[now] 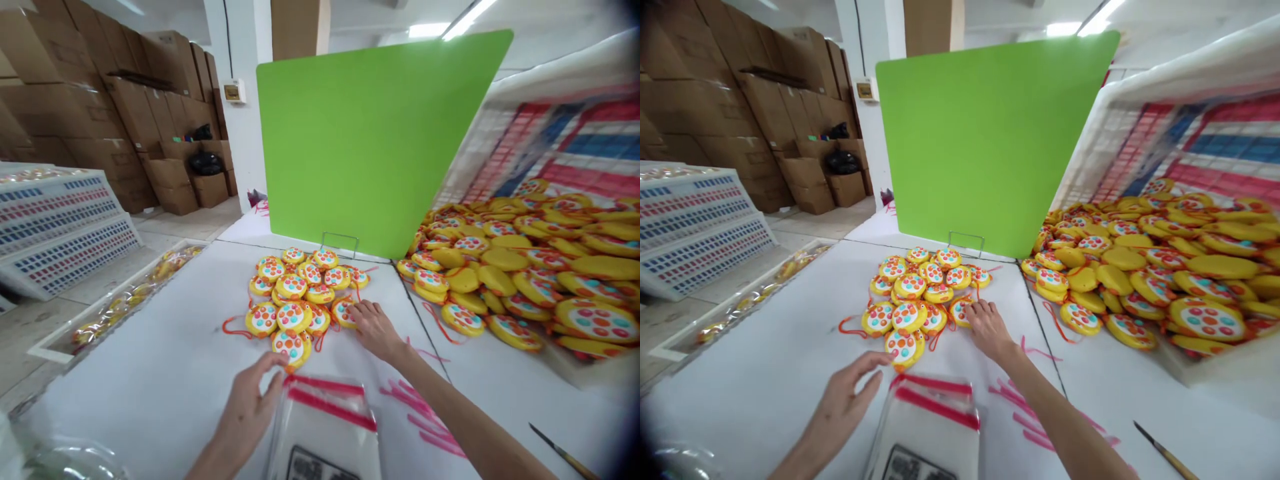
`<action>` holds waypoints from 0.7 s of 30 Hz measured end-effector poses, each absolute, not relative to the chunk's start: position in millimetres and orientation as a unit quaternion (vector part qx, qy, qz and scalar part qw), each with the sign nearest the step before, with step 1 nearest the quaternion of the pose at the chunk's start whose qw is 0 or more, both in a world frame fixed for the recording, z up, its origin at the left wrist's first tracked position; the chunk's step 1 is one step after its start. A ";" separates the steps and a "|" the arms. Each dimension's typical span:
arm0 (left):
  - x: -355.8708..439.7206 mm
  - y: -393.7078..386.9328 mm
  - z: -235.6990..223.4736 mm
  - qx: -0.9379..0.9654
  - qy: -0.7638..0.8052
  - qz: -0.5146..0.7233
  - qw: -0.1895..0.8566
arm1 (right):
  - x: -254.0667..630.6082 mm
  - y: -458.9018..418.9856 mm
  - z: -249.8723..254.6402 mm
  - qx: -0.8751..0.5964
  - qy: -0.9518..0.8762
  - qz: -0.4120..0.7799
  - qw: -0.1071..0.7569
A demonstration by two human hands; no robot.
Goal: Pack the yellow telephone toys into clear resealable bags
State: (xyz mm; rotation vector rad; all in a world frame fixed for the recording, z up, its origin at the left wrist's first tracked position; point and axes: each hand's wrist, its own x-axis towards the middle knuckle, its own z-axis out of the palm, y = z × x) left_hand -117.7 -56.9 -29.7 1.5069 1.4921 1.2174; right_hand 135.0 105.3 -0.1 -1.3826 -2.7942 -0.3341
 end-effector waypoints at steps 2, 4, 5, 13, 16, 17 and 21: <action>-91.5 -53.1 -33.8 0.592 0.548 0.455 0.378 | 142.4 91.0 6.9 -0.432 -0.894 -0.120 -0.003; -70.0 -45.2 -34.0 0.612 0.529 0.455 0.373 | 147.2 76.4 13.3 -0.429 -0.894 -0.127 -0.004; -60.7 -40.4 -34.4 0.623 0.522 0.459 0.360 | 147.9 70.2 15.0 -0.429 -0.894 -0.130 -0.003; -22.5 -20.0 -57.1 0.664 0.485 0.488 0.294 | 133.0 73.1 -1.1 -0.425 -0.900 -0.091 0.019; -26.6 -16.1 -54.8 0.662 0.484 0.506 0.269 | 125.9 67.4 4.8 -0.426 -0.902 -0.049 0.049; -29.2 -14.3 -51.8 0.667 0.480 0.504 0.267 | 123.8 60.6 8.1 -0.425 -0.903 -0.035 0.057; -38.9 -8.9 -40.5 0.688 0.438 0.486 0.314 | 120.5 21.8 13.5 -0.447 -0.876 0.088 0.158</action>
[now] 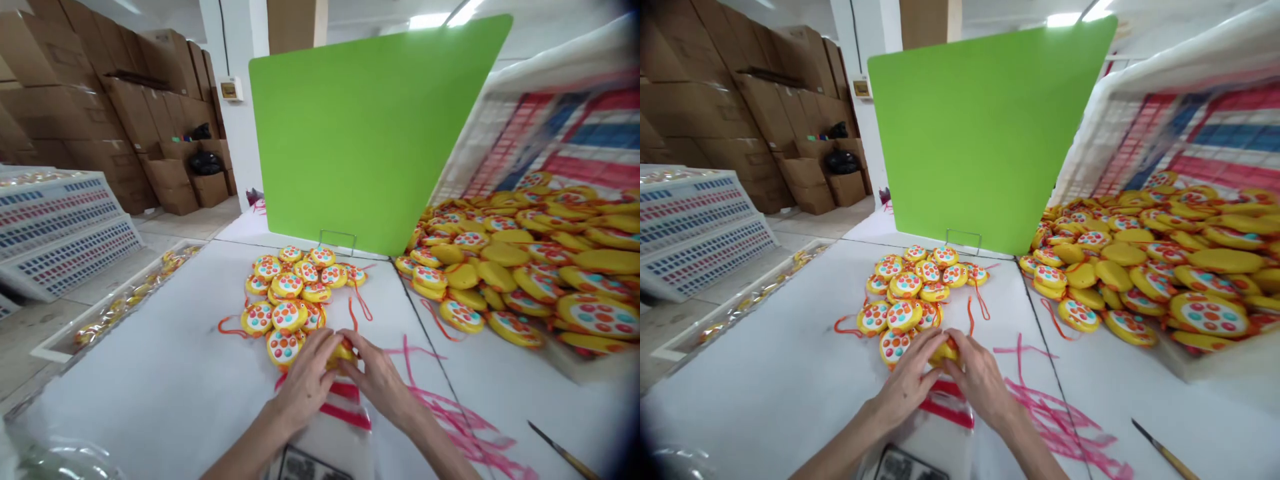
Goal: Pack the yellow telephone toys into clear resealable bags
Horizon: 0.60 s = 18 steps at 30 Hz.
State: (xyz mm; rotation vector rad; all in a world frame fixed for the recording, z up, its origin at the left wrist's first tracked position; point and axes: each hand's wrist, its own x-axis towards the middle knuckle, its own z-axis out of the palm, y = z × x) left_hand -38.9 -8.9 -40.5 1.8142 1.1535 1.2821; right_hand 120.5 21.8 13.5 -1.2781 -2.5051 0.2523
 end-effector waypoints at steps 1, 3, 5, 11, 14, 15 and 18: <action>-40.4 -8.8 -40.0 0.680 0.436 0.490 0.329 | 121.2 12.6 11.1 -0.456 -0.857 0.132 0.200; -41.9 -10.6 -42.0 0.656 0.446 0.497 0.352 | 123.6 -1.8 2.6 -0.474 -0.808 0.219 0.274; -41.4 -13.9 -45.7 0.646 0.446 0.501 0.363 | 126.0 -10.4 -7.9 -0.484 -0.764 0.285 0.316; -29.1 -20.8 -45.2 0.653 0.441 0.510 0.346 | 127.4 -13.0 -32.4 -0.465 -0.688 0.385 0.402; -20.4 -21.7 -43.6 0.650 0.432 0.525 0.340 | 128.1 -12.4 -39.2 -0.447 -0.665 0.399 0.445; -17.8 -22.1 -44.0 0.649 0.424 0.529 0.344 | 128.3 -12.9 -40.3 -0.439 -0.663 0.399 0.456; -11.6 -23.8 -47.1 0.638 0.415 0.541 0.357 | 127.3 -16.1 -40.3 -0.431 -0.661 0.383 0.480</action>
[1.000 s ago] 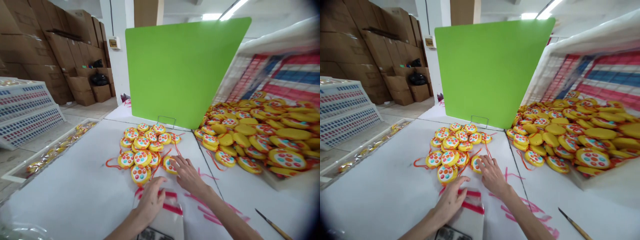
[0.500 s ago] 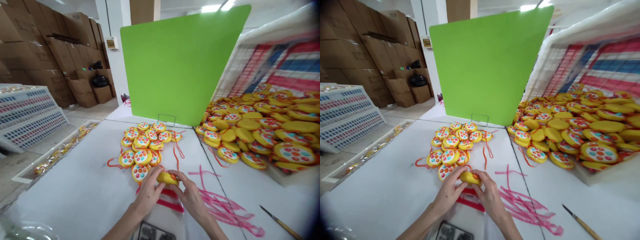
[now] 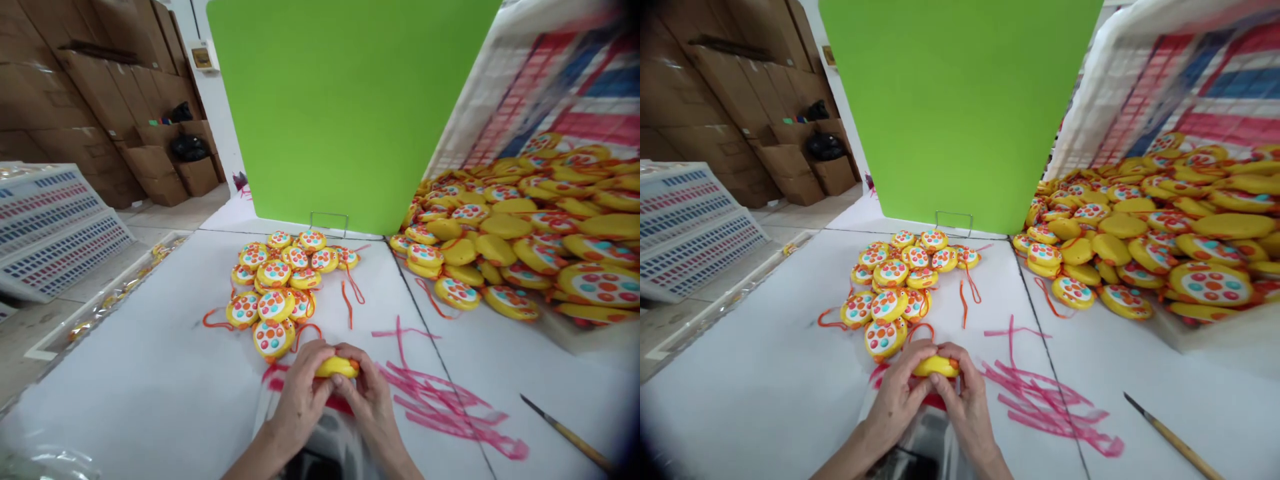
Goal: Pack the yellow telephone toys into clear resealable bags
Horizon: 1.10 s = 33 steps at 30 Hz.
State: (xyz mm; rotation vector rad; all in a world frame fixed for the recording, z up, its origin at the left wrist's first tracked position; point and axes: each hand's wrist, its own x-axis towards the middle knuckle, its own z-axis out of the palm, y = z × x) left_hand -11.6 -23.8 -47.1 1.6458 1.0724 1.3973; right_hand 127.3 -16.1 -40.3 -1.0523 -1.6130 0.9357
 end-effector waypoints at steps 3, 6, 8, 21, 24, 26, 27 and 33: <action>-7.4 -25.7 -49.5 0.636 0.418 0.551 0.343 | 123.8 -19.2 -37.6 -0.442 -0.654 0.369 0.491; -4.8 -26.7 -48.5 0.634 0.426 0.561 0.320 | 119.8 -20.0 -35.4 -0.445 -0.644 0.376 0.496; -5.0 -26.9 -46.3 0.628 0.434 0.562 0.318 | 117.9 -19.5 -34.3 -0.444 -0.642 0.378 0.498; -14.8 -21.7 -51.9 0.696 0.417 0.539 0.226 | 120.6 -22.5 -31.0 -0.434 -0.643 0.414 0.476; -12.1 -20.7 -51.8 0.700 0.415 0.544 0.203 | 116.7 -22.9 -34.2 -0.440 -0.633 0.415 0.484; -10.3 -21.9 -50.4 0.697 0.426 0.542 0.197 | 115.1 -22.3 -36.1 -0.444 -0.629 0.411 0.488; -9.3 -22.8 -49.6 0.694 0.433 0.540 0.196 | 114.6 -21.8 -36.7 -0.445 -0.628 0.410 0.490; -5.2 -23.3 -46.7 0.678 0.455 0.538 0.209 | 112.0 -18.5 -35.1 -0.453 -0.623 0.409 0.489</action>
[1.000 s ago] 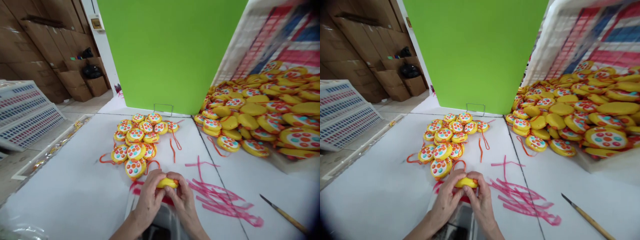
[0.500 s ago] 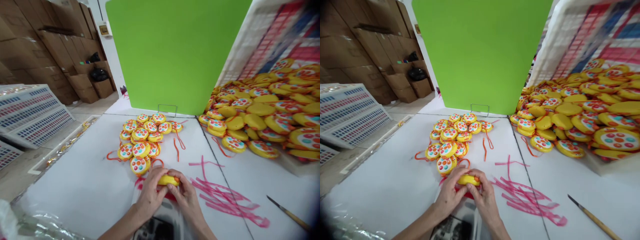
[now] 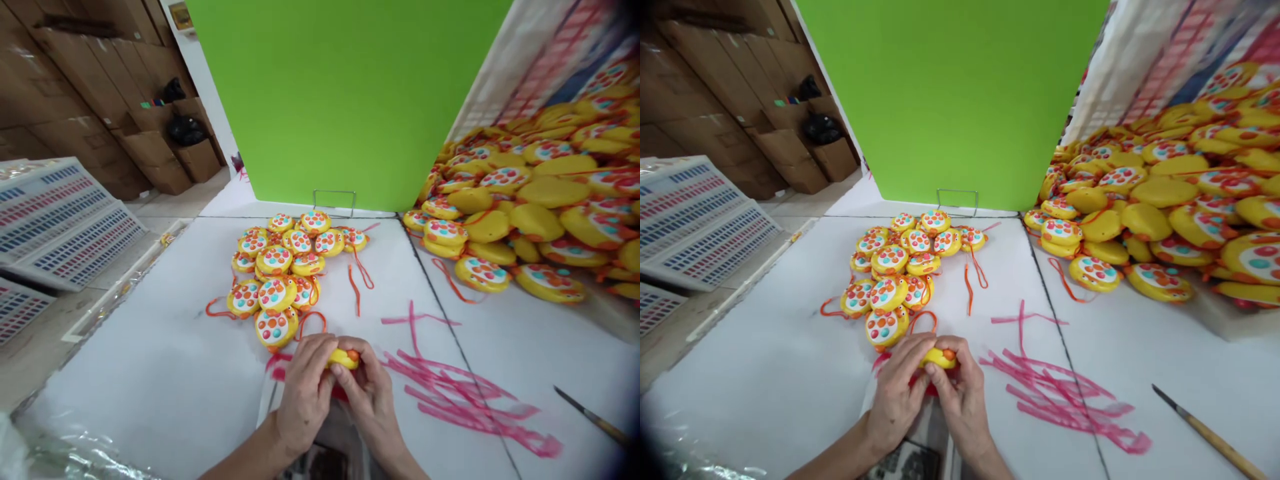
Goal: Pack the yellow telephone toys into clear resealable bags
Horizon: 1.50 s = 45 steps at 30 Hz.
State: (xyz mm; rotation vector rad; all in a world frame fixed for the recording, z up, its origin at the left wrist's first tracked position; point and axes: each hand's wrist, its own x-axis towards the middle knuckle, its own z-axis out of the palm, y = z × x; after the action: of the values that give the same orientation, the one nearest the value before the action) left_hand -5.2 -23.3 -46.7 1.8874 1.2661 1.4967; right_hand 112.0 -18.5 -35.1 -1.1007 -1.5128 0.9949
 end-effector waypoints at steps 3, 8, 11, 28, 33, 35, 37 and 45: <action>-9.1 -23.0 -49.9 0.679 0.451 0.540 0.210 | 108.7 -20.2 -35.8 -0.456 -0.616 0.412 0.493; -20.9 -23.4 -46.6 0.692 0.443 0.540 0.185 | 115.9 -20.4 -36.0 -0.440 -0.667 0.388 0.459; -25.0 -27.9 -32.4 0.680 0.458 0.555 0.138 | 126.5 -18.7 -31.8 -0.451 -0.681 0.366 0.447; -18.7 -45.4 -23.9 0.663 0.460 0.582 0.105 | 126.9 -19.7 -9.8 -0.344 -0.583 0.570 0.465; -16.1 -47.1 -28.4 0.615 0.467 0.613 0.169 | 127.5 -21.0 -9.4 -0.358 -0.558 0.594 0.455; -15.3 -49.2 -29.5 0.568 0.486 0.623 0.231 | 127.5 -22.5 -7.6 -0.359 -0.542 0.614 0.447; -14.5 -51.2 -28.6 0.509 0.500 0.626 0.316 | 127.6 -23.5 -6.3 -0.355 -0.543 0.621 0.440; -9.7 -49.1 -9.9 0.240 0.401 0.665 0.582 | 125.0 -22.2 -5.3 -0.382 -0.551 0.591 0.449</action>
State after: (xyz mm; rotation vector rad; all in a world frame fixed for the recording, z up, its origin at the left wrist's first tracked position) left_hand -9.7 -49.1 -9.9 0.5610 0.9370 1.5528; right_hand 125.0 -22.2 -5.3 -0.9440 -1.3638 1.4623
